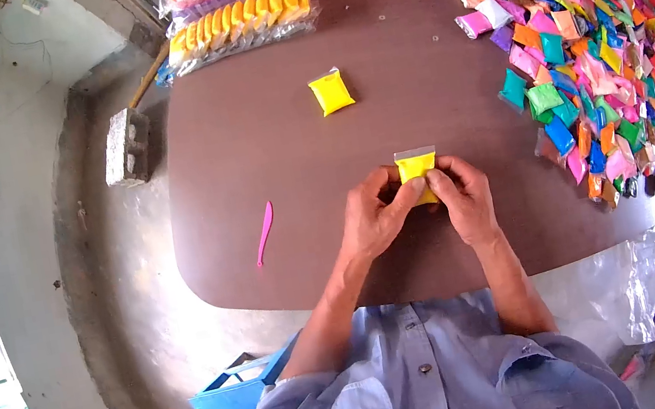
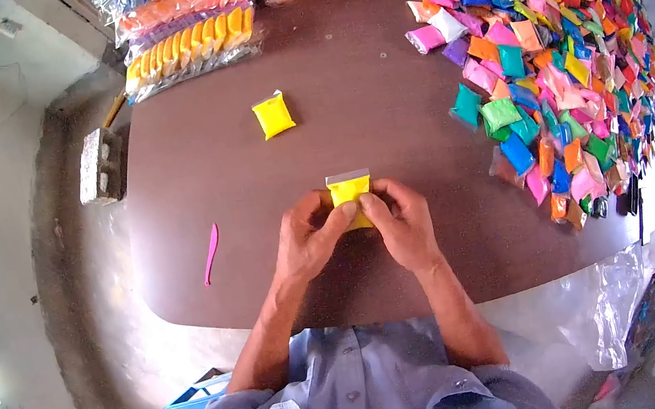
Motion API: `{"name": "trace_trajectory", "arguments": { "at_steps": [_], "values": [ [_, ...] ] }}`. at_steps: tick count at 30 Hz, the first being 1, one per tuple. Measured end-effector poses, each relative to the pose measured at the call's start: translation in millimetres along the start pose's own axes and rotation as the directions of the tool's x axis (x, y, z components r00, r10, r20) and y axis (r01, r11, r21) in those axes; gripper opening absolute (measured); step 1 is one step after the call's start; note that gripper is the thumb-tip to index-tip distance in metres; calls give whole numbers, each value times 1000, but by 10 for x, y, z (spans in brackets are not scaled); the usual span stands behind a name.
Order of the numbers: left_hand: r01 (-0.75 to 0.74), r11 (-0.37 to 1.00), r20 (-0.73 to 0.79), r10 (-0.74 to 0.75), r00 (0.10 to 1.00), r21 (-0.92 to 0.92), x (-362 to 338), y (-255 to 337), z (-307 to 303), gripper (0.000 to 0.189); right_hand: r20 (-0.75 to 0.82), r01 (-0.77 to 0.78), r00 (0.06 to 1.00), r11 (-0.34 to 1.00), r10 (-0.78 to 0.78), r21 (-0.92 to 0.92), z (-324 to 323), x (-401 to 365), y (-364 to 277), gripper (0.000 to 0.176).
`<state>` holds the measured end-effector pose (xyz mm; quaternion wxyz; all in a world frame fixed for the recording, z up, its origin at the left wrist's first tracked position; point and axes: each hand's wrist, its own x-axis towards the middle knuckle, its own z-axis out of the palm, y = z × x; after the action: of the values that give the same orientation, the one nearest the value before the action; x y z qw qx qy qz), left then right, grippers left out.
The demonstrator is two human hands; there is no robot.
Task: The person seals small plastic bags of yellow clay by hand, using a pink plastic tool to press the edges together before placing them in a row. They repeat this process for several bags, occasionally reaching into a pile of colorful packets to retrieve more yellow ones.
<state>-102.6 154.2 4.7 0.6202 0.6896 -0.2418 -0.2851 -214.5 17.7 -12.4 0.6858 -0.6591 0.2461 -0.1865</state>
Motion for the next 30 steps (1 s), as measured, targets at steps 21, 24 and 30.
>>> {"name": "trace_trajectory", "arguments": {
  "at_steps": [21,24,30],
  "values": [
    [14,973,17,-10,1000,-228,-25,-130,-126,24,82,-77,993,992,86,-98,121,-89,-172,25],
    [61,978,64,-49,997,-197,-30,-254,-162,22,106,4,994,992,10,-129,161,-93,-241,24],
    [53,979,144,-24,989,-198,-12,-271,-228,22,100,-37,994,998,41,-42,146,-33,-94,25]
  ]
}}
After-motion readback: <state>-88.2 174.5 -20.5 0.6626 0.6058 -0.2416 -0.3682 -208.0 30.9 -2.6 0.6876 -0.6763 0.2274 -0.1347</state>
